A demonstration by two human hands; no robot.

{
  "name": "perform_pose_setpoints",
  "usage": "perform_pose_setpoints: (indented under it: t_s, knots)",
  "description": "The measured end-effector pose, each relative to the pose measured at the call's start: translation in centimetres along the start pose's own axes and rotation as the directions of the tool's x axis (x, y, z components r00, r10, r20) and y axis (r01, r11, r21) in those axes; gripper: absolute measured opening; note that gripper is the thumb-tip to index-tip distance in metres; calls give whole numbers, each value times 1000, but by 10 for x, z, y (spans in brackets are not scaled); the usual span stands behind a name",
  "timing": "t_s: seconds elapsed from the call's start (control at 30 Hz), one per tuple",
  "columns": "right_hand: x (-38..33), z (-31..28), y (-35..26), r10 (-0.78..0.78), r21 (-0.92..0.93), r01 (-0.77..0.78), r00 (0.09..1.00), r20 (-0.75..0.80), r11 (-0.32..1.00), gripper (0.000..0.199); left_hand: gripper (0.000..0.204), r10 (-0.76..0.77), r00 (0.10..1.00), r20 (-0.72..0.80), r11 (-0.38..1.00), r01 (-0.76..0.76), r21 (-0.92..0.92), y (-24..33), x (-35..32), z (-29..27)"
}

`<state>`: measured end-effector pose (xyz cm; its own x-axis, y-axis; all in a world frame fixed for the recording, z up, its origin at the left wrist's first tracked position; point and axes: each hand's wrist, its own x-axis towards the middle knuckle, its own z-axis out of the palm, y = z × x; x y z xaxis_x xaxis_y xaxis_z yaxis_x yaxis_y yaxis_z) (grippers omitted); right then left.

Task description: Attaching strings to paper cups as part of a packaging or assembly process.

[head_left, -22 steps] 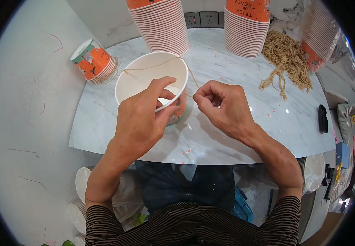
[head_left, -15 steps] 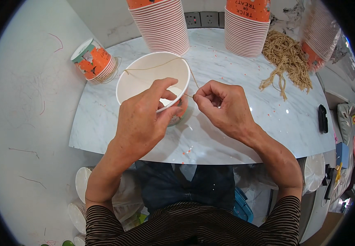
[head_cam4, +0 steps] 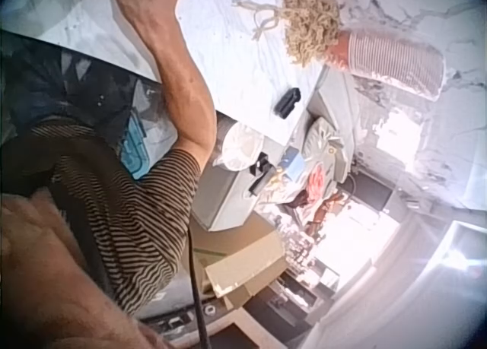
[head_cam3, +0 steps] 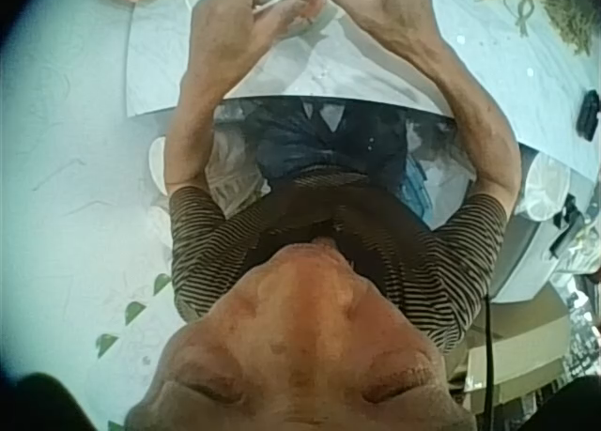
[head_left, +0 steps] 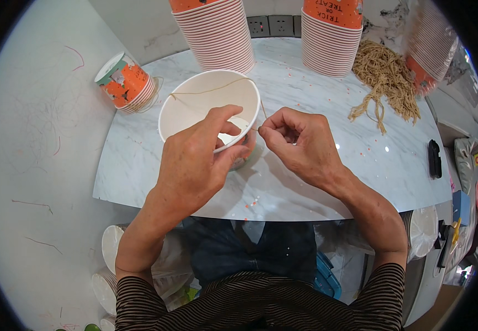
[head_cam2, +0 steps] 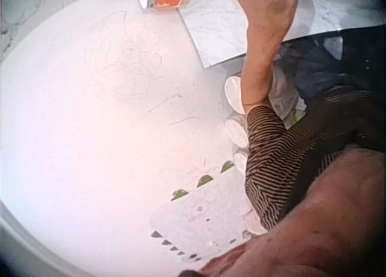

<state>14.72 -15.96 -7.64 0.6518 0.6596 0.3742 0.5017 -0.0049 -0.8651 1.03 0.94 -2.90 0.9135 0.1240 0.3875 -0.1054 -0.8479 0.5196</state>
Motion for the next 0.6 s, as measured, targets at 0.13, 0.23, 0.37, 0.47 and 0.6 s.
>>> perform_pose_setpoints:
  t_s: [0.13, 0.23, 0.37, 0.47, 0.6]
  knots:
    - [0, 0, 1, -12, 17, 12, 1000, -2, 1000, 18, 46, -72, 997, 34, 987, 76, -138, 7, 1, -3]
    - [0, 1, -2, -6, 14, 6, 1000, 12, 1000, 17, 39, -48, 998, 31, 988, 52, -145, 1, 0, -5]
    - [-1, 2, -1, -10, 37, 9, 1000, 17, 999, 17, 33, 82, 990, 119, 994, -90, 66, 2, 12, -14]
    - [-1, 1, -2, -12, 38, 11, 1000, 24, 999, 17, 33, 23, 985, 170, 998, -33, 57, 5, 21, -18]
    - [-1, 1, -2, -10, 51, 9, 1000, 27, 999, 17, 30, 48, 978, 204, 999, -51, 11, -4, 32, -15]
